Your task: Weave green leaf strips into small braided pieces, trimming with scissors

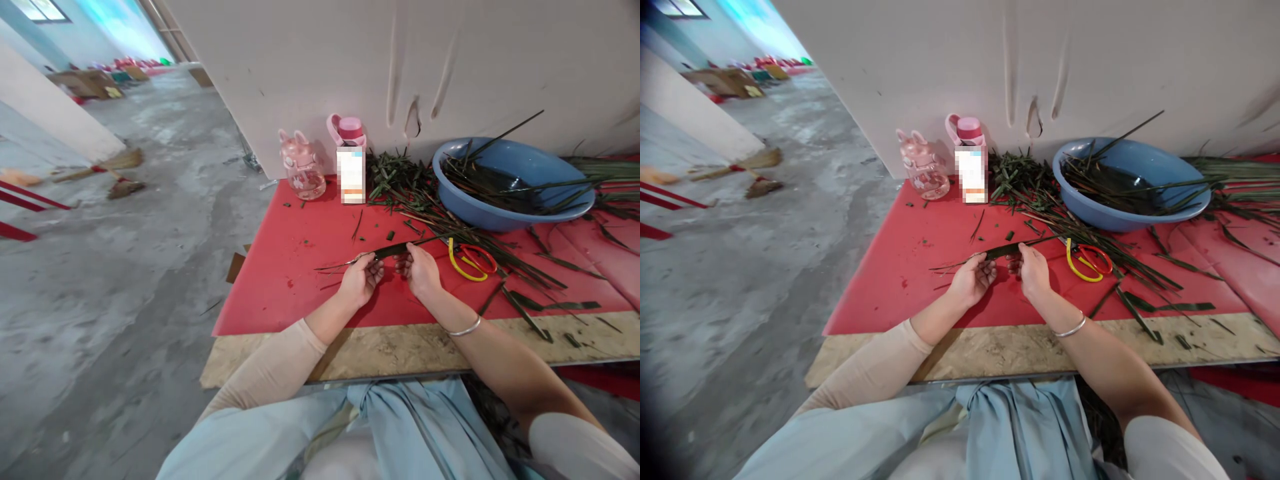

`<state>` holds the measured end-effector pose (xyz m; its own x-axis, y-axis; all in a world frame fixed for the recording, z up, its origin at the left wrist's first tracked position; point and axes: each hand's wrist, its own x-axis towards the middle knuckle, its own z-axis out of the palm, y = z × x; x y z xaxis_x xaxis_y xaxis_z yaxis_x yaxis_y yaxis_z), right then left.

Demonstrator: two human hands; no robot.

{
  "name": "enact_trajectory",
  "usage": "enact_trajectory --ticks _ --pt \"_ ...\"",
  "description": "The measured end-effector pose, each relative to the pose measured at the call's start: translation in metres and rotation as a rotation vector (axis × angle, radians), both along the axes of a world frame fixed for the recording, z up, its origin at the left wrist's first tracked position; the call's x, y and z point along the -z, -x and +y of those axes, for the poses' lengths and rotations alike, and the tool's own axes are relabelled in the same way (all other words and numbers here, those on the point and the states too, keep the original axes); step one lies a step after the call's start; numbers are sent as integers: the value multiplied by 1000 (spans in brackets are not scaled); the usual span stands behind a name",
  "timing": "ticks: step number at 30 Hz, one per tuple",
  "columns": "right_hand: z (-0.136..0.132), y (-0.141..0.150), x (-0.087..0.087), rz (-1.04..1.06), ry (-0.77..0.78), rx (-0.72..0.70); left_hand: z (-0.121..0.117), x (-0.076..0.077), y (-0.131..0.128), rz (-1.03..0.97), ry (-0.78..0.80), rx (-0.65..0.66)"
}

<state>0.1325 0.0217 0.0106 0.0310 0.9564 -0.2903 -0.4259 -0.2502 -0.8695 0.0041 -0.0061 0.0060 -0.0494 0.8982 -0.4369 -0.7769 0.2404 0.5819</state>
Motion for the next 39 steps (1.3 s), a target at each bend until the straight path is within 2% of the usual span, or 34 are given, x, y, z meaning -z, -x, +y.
enact_trajectory --ticks 8,11,15,22,30,34,39 --pt "11 -8 3 90 -43 115 3 1 3 52 13 -74" --pt "15 -12 1 148 33 104 3 0 4 63 -2 -73" --pt "17 -14 -3 213 153 64 3 -1 5 57 0 -55" --pt "13 -17 -6 218 26 -52 4 1 8 39 -20 -16" --pt "8 -15 -10 287 149 -160 6 -2 7 35 8 -78" --pt "6 -13 -10 321 136 -200 4 -2 5 35 -10 -10" --pt "6 -13 -10 324 146 -234 -1 -7 6 -59 -48 90"
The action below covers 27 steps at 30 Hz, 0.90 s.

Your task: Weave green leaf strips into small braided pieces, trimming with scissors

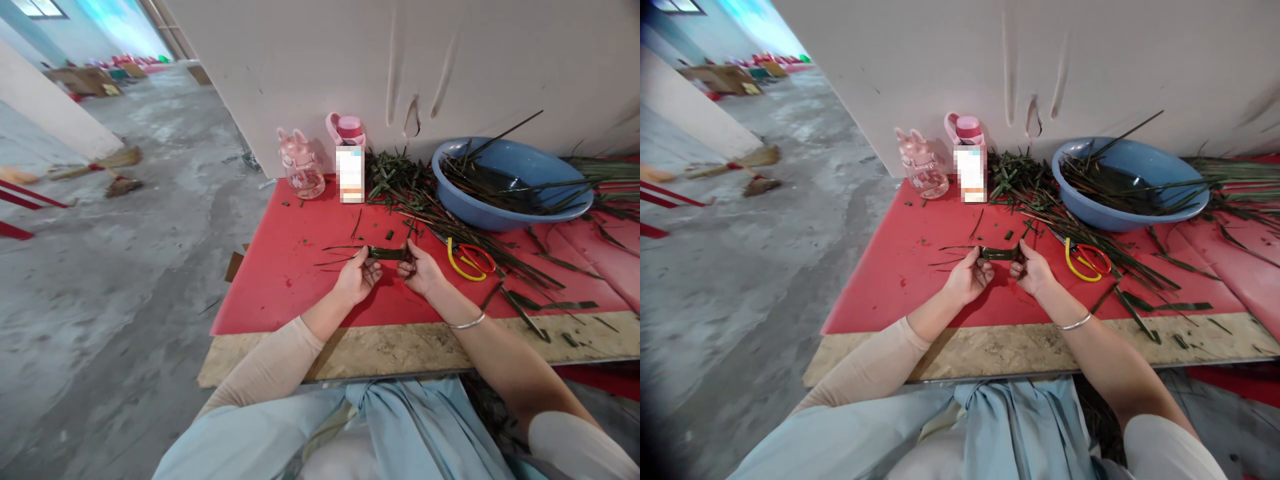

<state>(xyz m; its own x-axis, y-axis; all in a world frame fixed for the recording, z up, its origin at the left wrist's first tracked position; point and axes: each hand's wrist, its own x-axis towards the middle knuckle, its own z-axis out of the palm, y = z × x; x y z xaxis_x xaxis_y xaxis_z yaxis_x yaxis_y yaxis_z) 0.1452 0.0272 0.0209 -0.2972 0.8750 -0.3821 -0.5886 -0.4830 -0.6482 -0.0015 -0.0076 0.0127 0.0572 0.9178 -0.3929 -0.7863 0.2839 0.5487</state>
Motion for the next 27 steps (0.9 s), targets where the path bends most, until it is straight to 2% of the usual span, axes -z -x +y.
enact_trajectory --ticks 4,8,13,21,27 --pt "-5 1 0 24 3 -109 -6 -6 0 14 -89 130" --pt "-10 0 0 48 -131 -262 -10 -7 1 127 -204 228" --pt "-7 -10 0 13 -265 -396 -8 -5 3 207 -273 251" --pt "-5 -10 10 -22 -278 -364 -7 0 2 333 -270 251" --pt "-6 -4 13 -76 -325 -322 -6 3 1 466 -328 248"
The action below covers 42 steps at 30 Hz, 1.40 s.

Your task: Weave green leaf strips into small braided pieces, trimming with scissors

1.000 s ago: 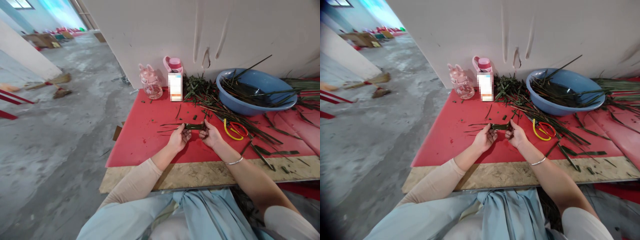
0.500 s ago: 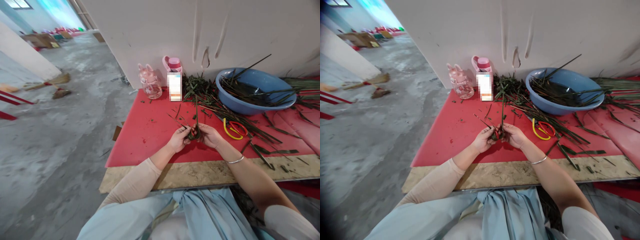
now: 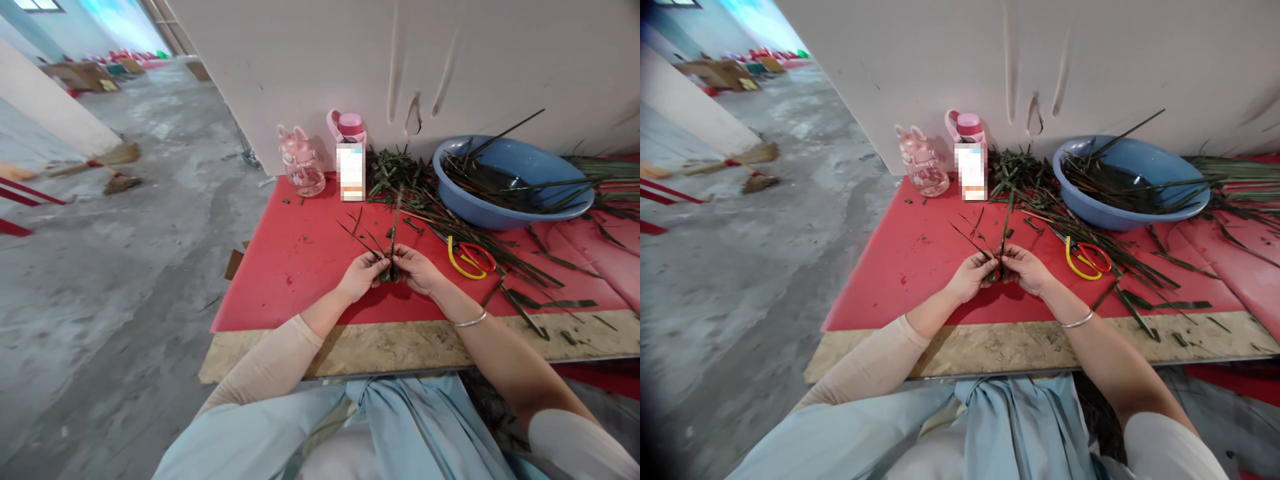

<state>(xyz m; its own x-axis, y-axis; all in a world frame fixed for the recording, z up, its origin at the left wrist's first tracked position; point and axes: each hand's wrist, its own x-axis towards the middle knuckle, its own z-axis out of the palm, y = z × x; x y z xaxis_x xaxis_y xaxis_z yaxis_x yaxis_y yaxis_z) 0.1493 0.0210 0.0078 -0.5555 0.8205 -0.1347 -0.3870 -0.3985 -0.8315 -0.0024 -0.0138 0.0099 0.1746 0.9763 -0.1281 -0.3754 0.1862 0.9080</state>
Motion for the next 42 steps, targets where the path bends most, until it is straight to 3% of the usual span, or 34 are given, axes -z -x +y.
enact_trajectory --ticks 12,17,20,26,32,35,42 --pt "-2 2 1 -65 -47 17 0 3 -1 88 -60 -57" --pt "-2 1 4 -61 4 -106 -2 -2 0 207 -251 -206" --pt "-3 0 6 -71 31 -131 -3 -7 0 141 -215 -266" --pt "-1 2 2 -70 -43 -49 0 1 -3 153 -216 -300" --pt "-1 8 -5 -24 47 282 -5 3 0 301 -366 -402" --pt "0 10 -5 -23 41 299 -7 4 -2 383 -480 -381" --pt "2 12 0 -26 25 331 -4 10 -2 576 -509 -297"
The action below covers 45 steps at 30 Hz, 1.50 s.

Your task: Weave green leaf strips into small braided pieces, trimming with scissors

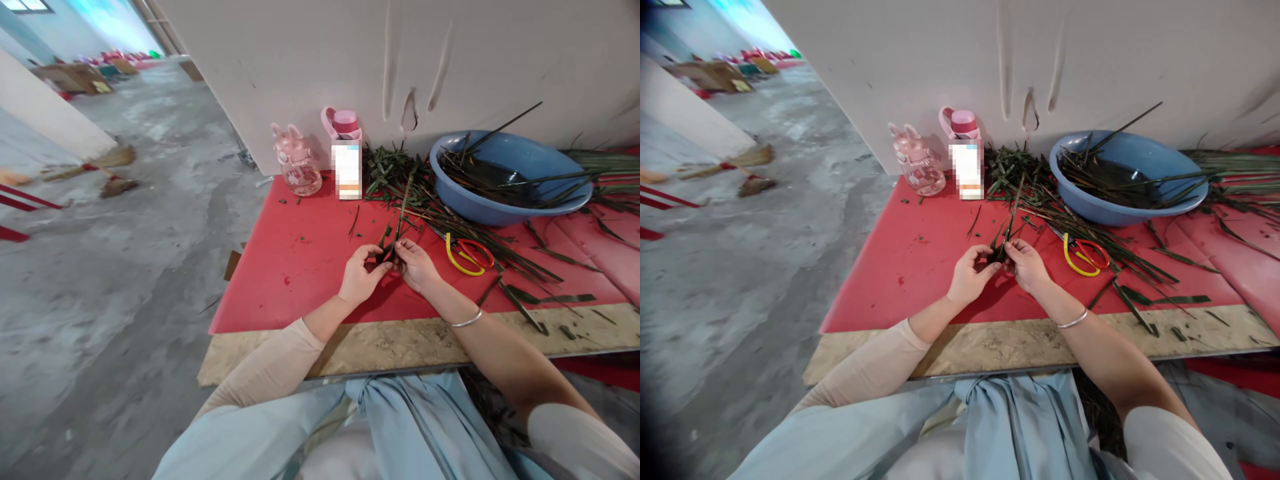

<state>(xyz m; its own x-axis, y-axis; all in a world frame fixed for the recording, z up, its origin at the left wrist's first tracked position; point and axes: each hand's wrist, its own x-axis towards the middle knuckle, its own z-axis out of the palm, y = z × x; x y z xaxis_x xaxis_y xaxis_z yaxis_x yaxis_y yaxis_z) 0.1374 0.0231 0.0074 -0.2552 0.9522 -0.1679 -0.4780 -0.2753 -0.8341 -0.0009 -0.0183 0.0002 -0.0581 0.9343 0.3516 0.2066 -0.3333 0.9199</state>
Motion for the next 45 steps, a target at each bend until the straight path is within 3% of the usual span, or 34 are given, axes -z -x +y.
enact_trajectory --ticks 4,10,16,21,28,38,42,45 --pt "0 0 1 -16 -10 4 0 -2 1 99 10 -13" --pt "-3 -6 0 -107 -58 -73 3 2 1 -51 121 24" --pt "-1 -6 0 -181 -68 16 3 1 -1 -50 160 60" --pt "2 -5 3 -221 -88 61 3 3 -4 -230 213 84" --pt "1 -3 5 -192 -129 7 7 1 -2 -418 454 89" --pt "0 -1 5 -148 -157 89 7 -1 -2 -579 501 175" --pt "6 -8 2 -297 -268 3 11 1 0 -615 527 163" --pt "17 -33 -9 -645 -425 -67 14 1 3 -669 571 166"
